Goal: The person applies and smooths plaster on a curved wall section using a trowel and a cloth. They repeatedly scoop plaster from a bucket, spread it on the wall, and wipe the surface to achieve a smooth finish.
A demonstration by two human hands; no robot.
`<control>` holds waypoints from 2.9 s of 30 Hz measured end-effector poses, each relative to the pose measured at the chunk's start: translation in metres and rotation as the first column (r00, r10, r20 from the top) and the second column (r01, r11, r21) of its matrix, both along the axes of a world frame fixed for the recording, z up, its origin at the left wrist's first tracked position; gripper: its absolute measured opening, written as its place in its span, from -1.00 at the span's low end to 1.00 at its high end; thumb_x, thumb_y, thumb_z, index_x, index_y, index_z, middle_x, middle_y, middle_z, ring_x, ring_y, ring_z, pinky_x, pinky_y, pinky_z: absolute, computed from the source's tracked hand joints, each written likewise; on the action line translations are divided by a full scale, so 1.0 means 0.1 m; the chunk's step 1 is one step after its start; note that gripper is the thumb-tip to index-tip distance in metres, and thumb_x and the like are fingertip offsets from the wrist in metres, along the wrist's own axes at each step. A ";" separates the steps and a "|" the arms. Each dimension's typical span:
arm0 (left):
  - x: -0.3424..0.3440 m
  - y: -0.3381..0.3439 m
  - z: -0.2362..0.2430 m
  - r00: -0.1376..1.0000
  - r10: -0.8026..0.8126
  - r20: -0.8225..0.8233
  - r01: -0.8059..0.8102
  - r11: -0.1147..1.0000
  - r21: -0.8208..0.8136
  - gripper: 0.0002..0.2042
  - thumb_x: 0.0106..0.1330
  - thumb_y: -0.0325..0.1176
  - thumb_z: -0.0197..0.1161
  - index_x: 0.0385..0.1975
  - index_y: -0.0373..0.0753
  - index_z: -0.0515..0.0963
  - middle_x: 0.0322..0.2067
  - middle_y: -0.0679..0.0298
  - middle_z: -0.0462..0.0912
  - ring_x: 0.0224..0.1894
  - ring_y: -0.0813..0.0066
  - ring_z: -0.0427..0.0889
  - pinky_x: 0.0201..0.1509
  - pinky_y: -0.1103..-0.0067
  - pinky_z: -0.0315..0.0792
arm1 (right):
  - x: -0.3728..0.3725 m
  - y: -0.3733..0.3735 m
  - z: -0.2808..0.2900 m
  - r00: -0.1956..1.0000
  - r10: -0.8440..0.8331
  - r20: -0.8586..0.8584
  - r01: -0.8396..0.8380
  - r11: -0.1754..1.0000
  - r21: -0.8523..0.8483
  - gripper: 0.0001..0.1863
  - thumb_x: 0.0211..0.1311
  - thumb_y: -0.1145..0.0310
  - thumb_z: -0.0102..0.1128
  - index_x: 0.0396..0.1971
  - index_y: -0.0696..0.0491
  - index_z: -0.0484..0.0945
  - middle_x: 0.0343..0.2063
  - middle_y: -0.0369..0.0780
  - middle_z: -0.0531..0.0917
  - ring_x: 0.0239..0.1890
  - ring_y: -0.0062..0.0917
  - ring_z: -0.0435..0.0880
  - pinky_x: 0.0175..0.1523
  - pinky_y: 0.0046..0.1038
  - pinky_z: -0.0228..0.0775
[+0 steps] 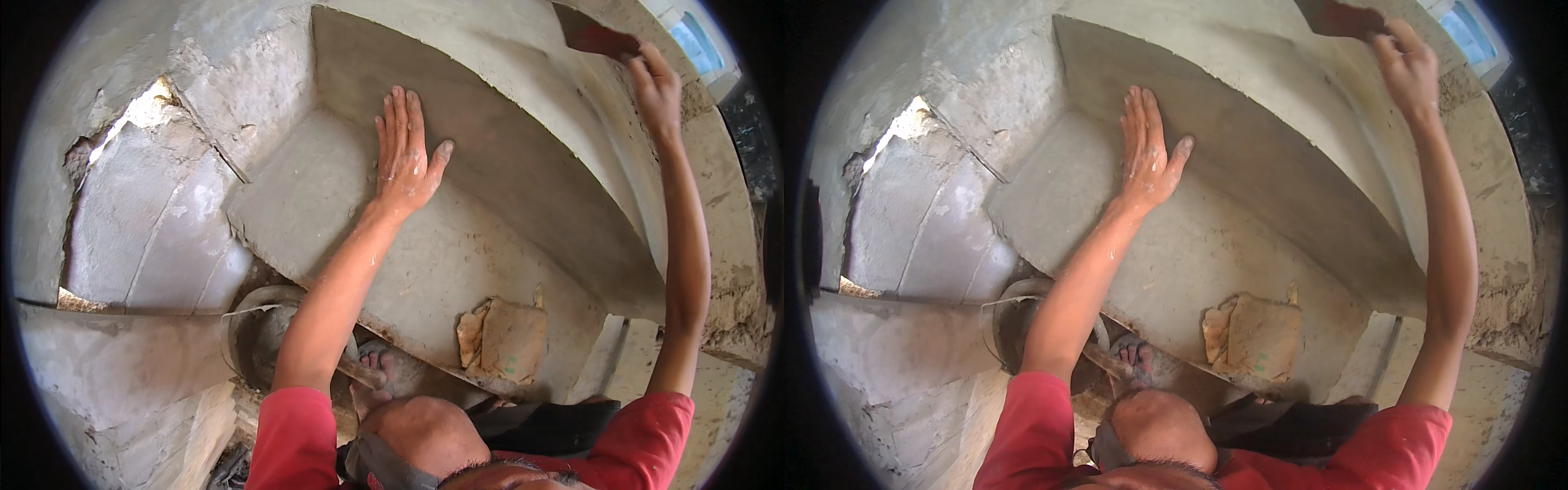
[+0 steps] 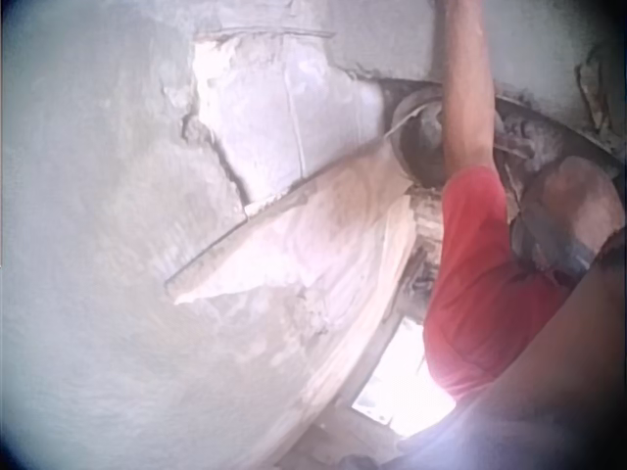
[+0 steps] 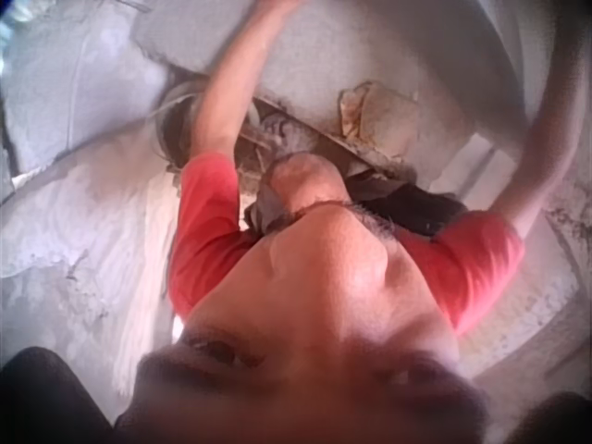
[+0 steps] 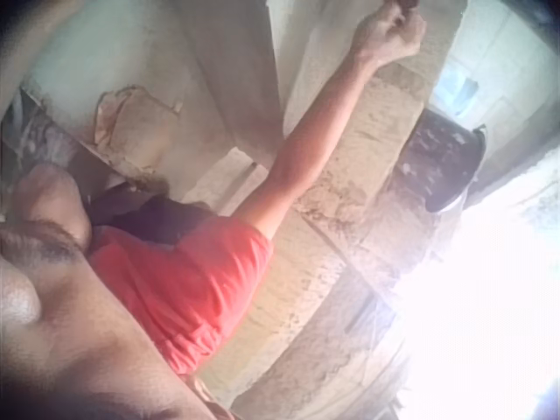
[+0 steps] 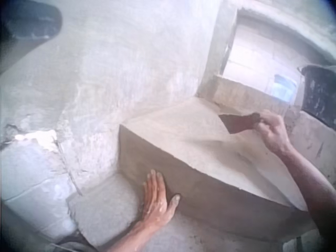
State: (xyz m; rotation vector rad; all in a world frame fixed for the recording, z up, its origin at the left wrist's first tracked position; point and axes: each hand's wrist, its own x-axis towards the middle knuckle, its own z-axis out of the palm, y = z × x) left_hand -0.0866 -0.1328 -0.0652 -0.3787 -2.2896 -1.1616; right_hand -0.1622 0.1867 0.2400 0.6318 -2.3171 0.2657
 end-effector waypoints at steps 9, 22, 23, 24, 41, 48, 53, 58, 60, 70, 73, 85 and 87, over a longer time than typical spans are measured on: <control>-0.01 0.00 0.04 0.996 0.007 -0.094 0.004 0.993 0.118 -0.23 0.63 -0.19 0.05 0.66 -0.45 -0.12 0.66 -0.29 -0.22 0.68 -0.41 -0.17 0.68 -0.16 -0.17 | 1.83 -1.26 -0.58 0.916 0.277 0.289 -0.112 0.870 -0.480 -0.58 0.31 0.43 0.51 0.15 0.15 0.71 -0.36 -0.33 0.76 -0.35 -0.67 0.71 -0.19 -0.58 0.50; -0.04 -0.24 -0.08 0.966 0.232 -0.110 -0.203 0.953 0.226 -0.29 0.58 -0.41 0.02 0.64 -0.47 -0.07 0.64 -0.32 -0.11 0.69 -0.29 -0.10 0.71 -0.01 -0.11 | 1.34 -2.15 -1.94 0.996 -0.054 -0.078 0.024 0.938 -0.346 -0.90 0.29 0.45 0.34 -0.34 0.09 0.56 -0.45 -0.08 0.71 -0.59 -0.14 0.70 -0.47 -0.19 0.60; -0.03 -0.24 -0.07 0.966 0.247 -0.076 -0.224 0.947 0.230 -0.29 0.58 -0.42 0.03 0.64 -0.46 -0.07 0.64 -0.31 -0.10 0.69 -0.27 -0.09 0.71 -0.01 -0.11 | 1.38 -2.00 -1.95 0.993 -0.094 -0.069 0.061 0.923 -0.380 -0.90 0.30 0.45 0.35 -0.34 0.10 0.58 -0.46 -0.09 0.72 -0.61 -0.17 0.68 -0.48 -0.22 0.59; -0.03 -0.22 -0.07 0.962 0.263 -0.070 -0.241 0.943 0.229 -0.29 0.57 -0.42 0.04 0.65 -0.46 -0.07 0.64 -0.30 -0.09 0.69 -0.25 -0.08 0.71 -0.01 -0.11 | 1.51 -1.84 -1.98 0.984 -0.162 -0.069 0.123 0.913 -0.389 -0.89 0.30 0.45 0.38 -0.35 0.10 0.59 -0.47 -0.11 0.72 -0.63 -0.22 0.66 -0.49 -0.26 0.57; -0.02 -0.20 -0.02 0.951 0.310 -0.004 -0.302 0.929 0.213 -0.30 0.58 -0.37 0.04 0.63 -0.47 -0.02 0.63 -0.28 -0.02 0.69 -0.21 -0.04 0.72 0.00 -0.11 | 1.96 -1.47 -1.95 0.957 -0.286 -0.056 0.228 0.855 -0.467 -0.84 0.33 0.47 0.43 -0.12 0.08 0.77 -0.46 -0.21 0.76 -0.55 -0.52 0.69 -0.43 -0.43 0.53; -0.04 -0.19 -0.10 0.943 0.327 -0.067 -0.309 0.931 0.196 -0.33 0.59 -0.35 0.04 0.62 -0.45 0.04 0.61 -0.26 0.07 0.68 -0.18 0.02 0.72 -0.04 -0.12 | 2.54 -1.17 -2.08 0.955 -0.288 -0.069 0.203 0.806 -0.556 -0.84 0.45 0.46 0.43 -0.12 0.25 0.74 -0.40 -0.26 0.79 -0.37 -0.72 0.69 -0.21 -0.59 0.56; -0.05 -0.22 -0.10 0.926 0.363 -0.099 -0.343 0.923 0.177 -0.33 0.61 -0.23 0.07 0.60 -0.45 0.12 0.59 -0.24 0.15 0.65 -0.19 0.10 0.71 -0.08 -0.12 | 2.23 -0.76 -0.97 0.942 -0.174 -0.288 0.031 0.898 -0.439 -0.83 0.43 0.46 0.43 -0.09 0.21 0.72 -0.35 -0.21 0.80 -0.38 -0.64 0.74 -0.20 -0.58 0.57; 0.02 -0.18 0.03 0.935 0.331 -0.126 -0.308 0.936 0.173 -0.35 0.59 -0.18 0.12 0.57 -0.39 0.20 0.55 -0.18 0.26 0.61 -0.17 0.21 0.70 -0.08 -0.11 | 1.73 0.04 0.12 0.811 -0.584 -0.027 0.574 0.787 0.224 -0.48 0.44 0.36 0.15 0.38 -0.05 0.60 0.22 -0.02 0.70 0.06 -0.24 0.76 0.14 -0.20 0.61; 0.17 -0.16 0.09 0.945 0.277 -0.176 -0.263 0.960 0.096 -0.38 0.58 -0.20 0.15 0.54 -0.40 0.26 0.52 -0.17 0.31 0.57 -0.17 0.26 0.69 -0.03 -0.03 | 1.78 0.22 0.09 0.717 -0.668 0.198 0.522 0.704 0.481 -0.45 0.63 0.12 0.03 0.52 -0.07 0.46 0.44 0.03 0.52 0.34 -0.18 0.64 0.38 -0.17 0.51; 1.75 0.33 0.76 0.992 -0.124 -0.008 0.124 0.992 -0.032 -0.48 0.46 -0.36 0.31 0.37 -0.43 0.48 0.33 -0.13 0.55 0.40 -0.07 0.54 0.52 0.21 0.37 | 3.51 0.35 -2.07 0.741 -0.186 0.645 0.096 0.980 0.172 -0.40 0.21 0.26 0.45 0.25 0.10 0.58 0.03 0.06 0.70 0.05 0.05 0.72 0.22 -0.01 0.59; 1.99 0.44 1.00 0.956 -0.243 0.167 0.256 0.964 -0.065 -0.51 0.44 -0.35 0.35 0.34 -0.39 0.54 0.30 -0.09 0.60 0.38 -0.01 0.57 0.51 0.25 0.38 | 3.44 0.42 -2.21 0.568 -0.100 0.817 0.136 0.990 0.026 -0.44 0.22 0.30 0.47 0.22 0.09 0.60 -0.07 -0.03 0.74 0.04 -0.08 0.70 0.20 -0.11 0.54; 3.54 0.74 2.09 0.945 -0.029 0.326 -0.154 0.839 0.523 -0.30 0.46 -0.33 0.32 0.57 -0.33 0.25 0.47 0.04 0.45 0.45 0.17 0.50 0.48 0.33 0.42 | 3.42 0.61 -1.86 0.488 0.828 0.276 0.450 0.031 -0.892 -0.84 0.47 0.40 0.35 -0.11 0.11 0.57 -0.27 -0.34 0.69 -0.22 -0.73 0.60 -0.06 -0.55 0.48; 3.73 1.17 1.53 0.831 -0.178 0.528 -0.307 0.645 0.700 -0.17 0.44 -0.26 0.41 0.63 -0.27 0.13 0.51 0.13 0.37 0.51 0.26 0.40 0.44 0.36 0.43 | 3.40 0.56 -1.87 0.561 0.814 0.147 0.475 -0.172 -0.863 -0.83 0.48 0.40 0.34 -0.09 0.11 0.55 -0.24 -0.30 0.71 -0.18 -0.71 0.63 0.00 -0.53 0.51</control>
